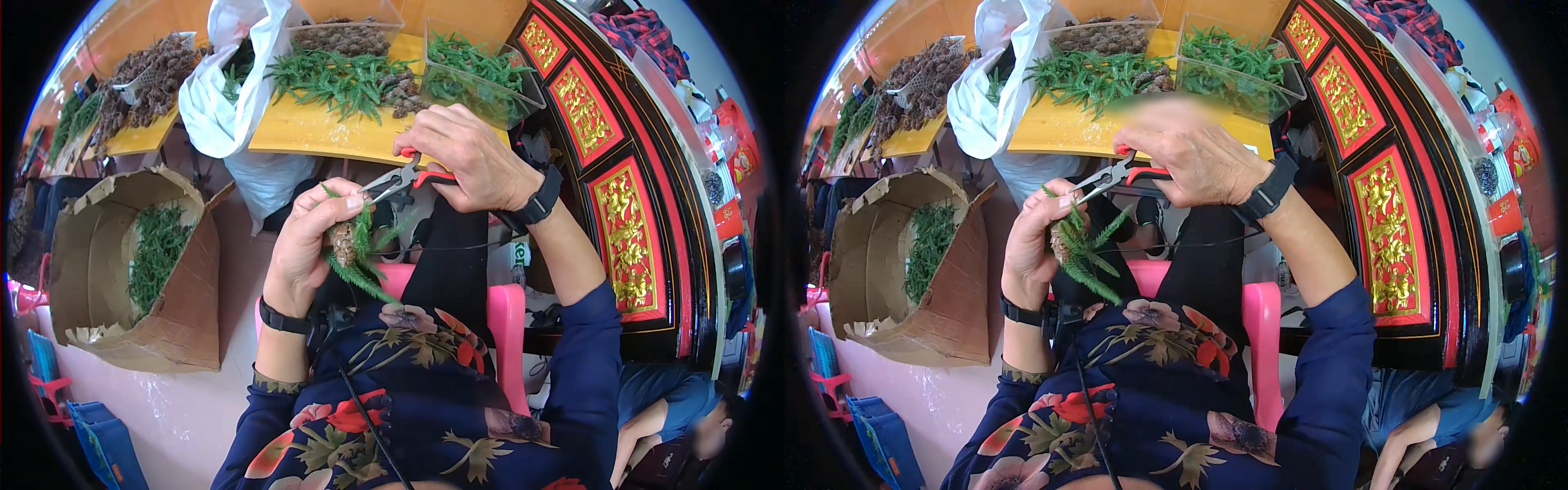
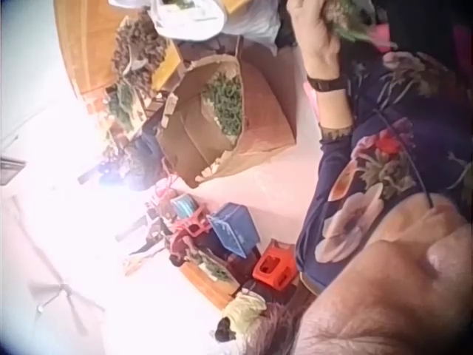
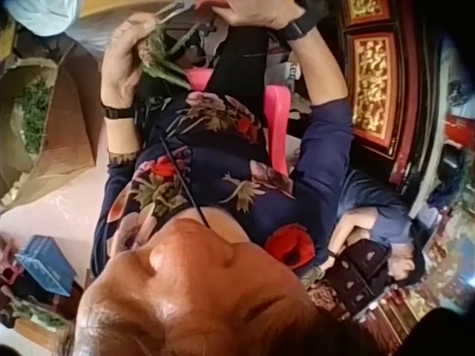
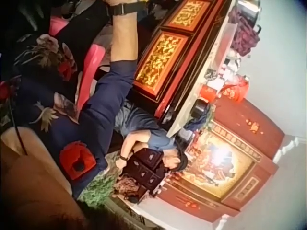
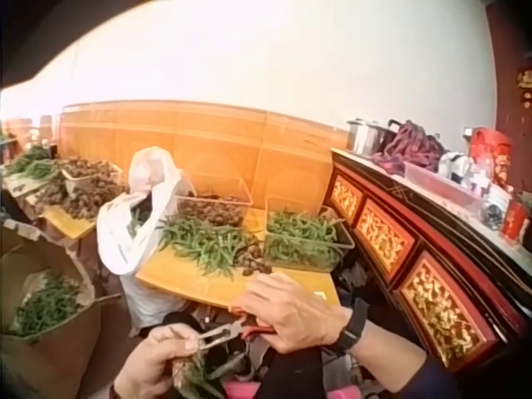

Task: Assembling artificial plant decorations by attaching green foliage sprigs to stems.

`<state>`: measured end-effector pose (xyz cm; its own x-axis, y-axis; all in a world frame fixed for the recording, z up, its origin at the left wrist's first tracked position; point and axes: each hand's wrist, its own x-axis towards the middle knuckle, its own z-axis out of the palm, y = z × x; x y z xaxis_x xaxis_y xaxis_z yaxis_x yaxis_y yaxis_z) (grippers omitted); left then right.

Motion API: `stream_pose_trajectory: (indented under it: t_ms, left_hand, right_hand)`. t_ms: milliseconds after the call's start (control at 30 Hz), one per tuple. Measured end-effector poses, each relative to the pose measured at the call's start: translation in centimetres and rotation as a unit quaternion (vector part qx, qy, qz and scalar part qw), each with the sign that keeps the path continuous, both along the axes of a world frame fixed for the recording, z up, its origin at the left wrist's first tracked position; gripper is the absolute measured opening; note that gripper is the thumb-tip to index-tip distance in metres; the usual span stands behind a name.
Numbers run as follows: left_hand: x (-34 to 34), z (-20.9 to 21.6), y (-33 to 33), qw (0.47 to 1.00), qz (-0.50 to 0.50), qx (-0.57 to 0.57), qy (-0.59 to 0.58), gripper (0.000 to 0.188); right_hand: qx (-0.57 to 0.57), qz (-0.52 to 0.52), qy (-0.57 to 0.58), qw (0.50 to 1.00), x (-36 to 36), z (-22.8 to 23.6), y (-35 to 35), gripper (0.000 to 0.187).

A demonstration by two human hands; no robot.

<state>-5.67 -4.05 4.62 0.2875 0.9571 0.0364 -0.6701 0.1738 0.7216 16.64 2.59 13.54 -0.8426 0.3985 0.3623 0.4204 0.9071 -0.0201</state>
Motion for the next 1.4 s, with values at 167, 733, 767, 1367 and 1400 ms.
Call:
stream_pose_trajectory:
  t_ms: [167,733,767,1367,1400]
  left_hand:
    - [0.2,-1.8,0.9,0.977,-0.16,-0.027,-0.141,0.009]
    - [1.8,0.8,-0.2,0.907,0.242,0.18,0.295,0.009]
    - [1.9,0.7,-0.2,0.907,0.243,0.18,0.294,0.009]
    - [1.3,-0.2,0.6,0.979,0.147,-0.019,0.136,0.01]
    - [1.2,-0.2,0.6,0.982,0.13,-0.026,0.135,0.011]
  right_hand:
    - [-0.003,0.033,-0.008,0.999,-0.4,-0.1,0.5,0.041]
    - [-0.217,-0.152,-0.016,0.964,0.0,-0.9,-2.4,0.018]
    - [-0.24,-0.181,-0.015,0.954,-0.1,-1.0,-2.7,0.017]
    - [-0.201,-0.186,0.001,0.962,0.1,-4.0,-2.4,0.024]
    - [-0.193,-0.174,0.008,0.966,0.2,-4.1,-2.3,0.024]
